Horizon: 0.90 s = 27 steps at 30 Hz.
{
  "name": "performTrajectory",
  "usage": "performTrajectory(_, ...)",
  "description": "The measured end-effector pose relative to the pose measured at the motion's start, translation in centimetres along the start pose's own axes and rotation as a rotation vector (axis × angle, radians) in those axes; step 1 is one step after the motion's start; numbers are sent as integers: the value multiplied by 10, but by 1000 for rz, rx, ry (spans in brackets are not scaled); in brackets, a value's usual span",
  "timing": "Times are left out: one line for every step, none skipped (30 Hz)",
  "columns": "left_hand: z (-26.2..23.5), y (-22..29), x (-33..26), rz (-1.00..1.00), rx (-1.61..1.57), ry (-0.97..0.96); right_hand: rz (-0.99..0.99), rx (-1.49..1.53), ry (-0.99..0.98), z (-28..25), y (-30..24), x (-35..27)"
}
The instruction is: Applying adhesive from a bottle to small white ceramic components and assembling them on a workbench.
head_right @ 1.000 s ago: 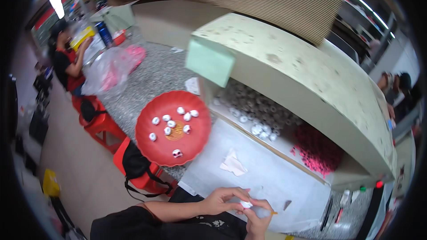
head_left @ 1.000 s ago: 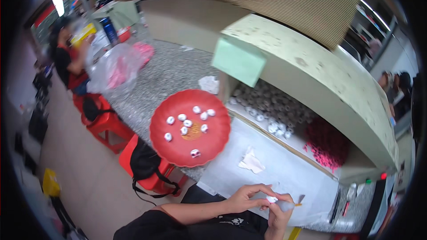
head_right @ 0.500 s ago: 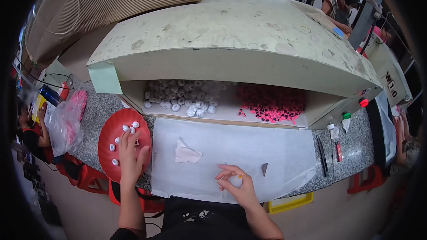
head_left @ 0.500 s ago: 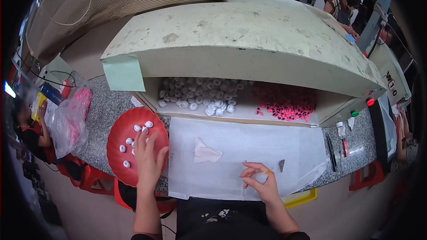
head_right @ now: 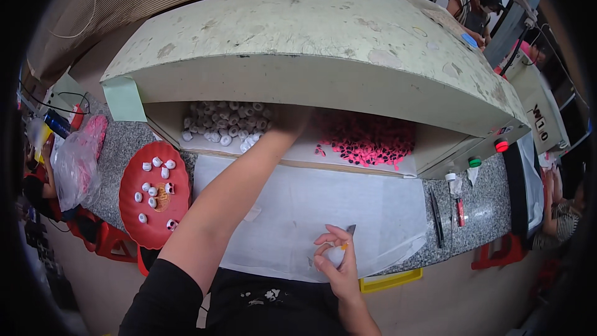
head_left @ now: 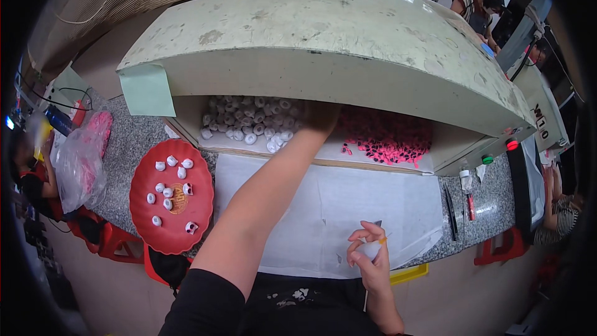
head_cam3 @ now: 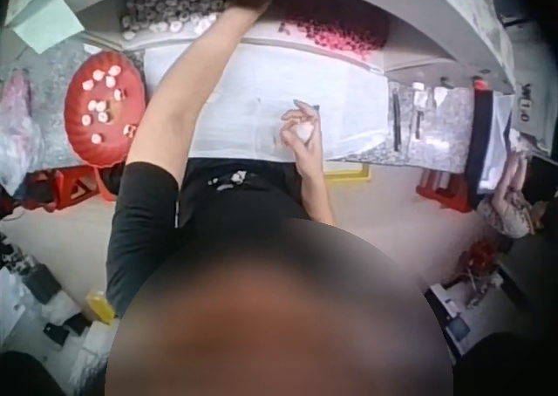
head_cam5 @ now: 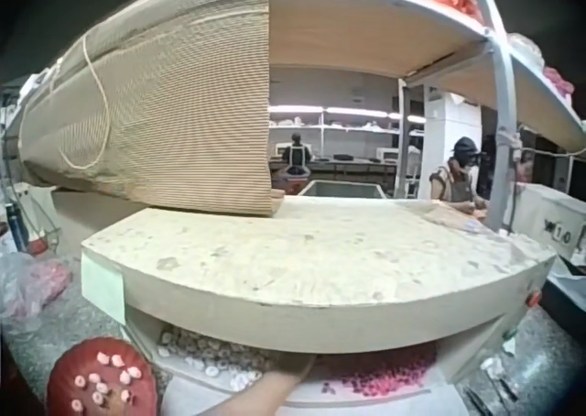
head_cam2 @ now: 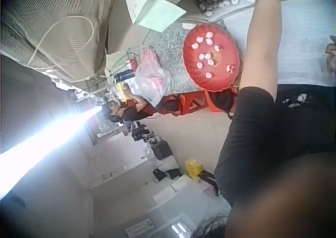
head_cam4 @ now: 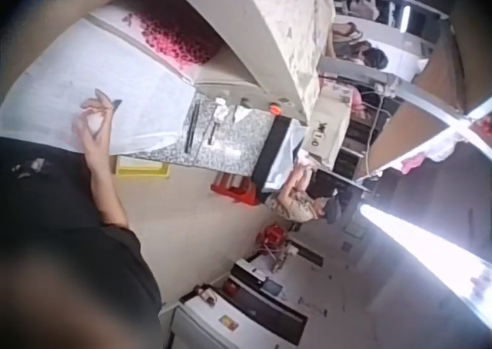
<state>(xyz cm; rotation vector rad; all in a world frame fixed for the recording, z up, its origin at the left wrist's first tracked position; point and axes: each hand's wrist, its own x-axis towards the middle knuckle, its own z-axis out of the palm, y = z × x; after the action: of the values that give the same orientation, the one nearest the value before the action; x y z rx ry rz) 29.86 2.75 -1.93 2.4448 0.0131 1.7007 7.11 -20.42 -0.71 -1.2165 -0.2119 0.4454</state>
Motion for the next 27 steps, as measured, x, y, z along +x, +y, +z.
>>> performTrajectory(-2, -1, -4, -2, 4, -3, 5, 1, -3, -1, 2, -1)
performTrajectory(-7, -4, -8, -40, -6, -101, -29, 124, -65, -2, 4, -2)
performTrajectory(-14, -8, -9, -80, -10, -193, -61, 245, -135, -2, 5, -1)
performTrajectory(-31, 0, -4, -80, -14, -198, -59, 247, -129, -5, 3, -1)
performTrajectory(-54, 9, -2, -262, -169, -409, -78, 229, -166, -7, 1, 0)
performTrajectory(-80, 20, 1, -444, -323, -622, -95, 214, -201, -7, -1, -1)
performTrajectory(-100, 26, -1, -669, -719, -570, -88, 220, -202, -4, -3, -2)
performTrajectory(-119, 31, -4, -888, -1113, -491, -58, 140, -151, 0, -7, -3)
performTrajectory(-142, 39, -8, -997, -1219, -531, -27, 59, -102, 4, -10, -4)
performTrajectory(-164, 45, -14, -1106, -1325, -565, -19, 63, -108, 6, -12, -3)
performTrajectory(-182, 49, -24, -1182, -1358, -602, -62, 28, -167, 5, -14, -1)
performTrajectory(-200, 52, -35, -1261, -1384, -631, -103, -6, -232, 7, -16, -1)
performTrajectory(-214, 55, -45, -1275, -1376, -628, -89, -2, -236, 13, -19, -1)
performTrajectory(-226, 59, -55, -1372, -1459, -560, -127, -71, -207, 19, -22, 0)
performTrajectory(-236, 61, -64, -1466, -1541, -485, -165, -141, -180, 24, -24, 1)
performTrajectory(-244, 64, -72, -1482, -1536, -482, -151, -141, -181, 27, -26, 1)
performTrajectory(-251, 66, -79, -1517, -1569, -451, -151, -171, -156, 29, -27, 1)
performTrajectory(-255, 68, -83, -1548, -1606, -419, -155, -205, -132, 30, -29, 1)
performTrajectory(-260, 70, -83, -1577, -1632, -396, -156, -170, -80, 30, -28, 2)
performTrajectory(-262, 70, -86, -1590, -1632, -389, -144, -175, -82, 31, -27, 3)
performTrajectory(-265, 71, -89, -1490, -1615, -388, -207, -27, -34, 31, -26, 4)
performTrajectory(-267, 71, -91, -1390, -1595, -386, -268, 121, 14, 32, -26, 5)
performTrajectory(-269, 73, -93, -1402, -1594, -377, -265, 154, 118, 37, -30, 6)
performTrajectory(-271, 74, -93, -1397, -1590, -371, -259, 149, 121, 41, -30, 9)
performTrajectory(-273, 75, -94, -1391, -1585, -365, -318, 243, 195, 45, -29, 11)
performTrajectory(-275, 75, -95, -1398, -1588, -366, -377, 338, 269, 48, -28, 12)
performTrajectory(-276, 74, -97, -1376, -1572, -349, -373, 334, 270, 50, -27, 11)
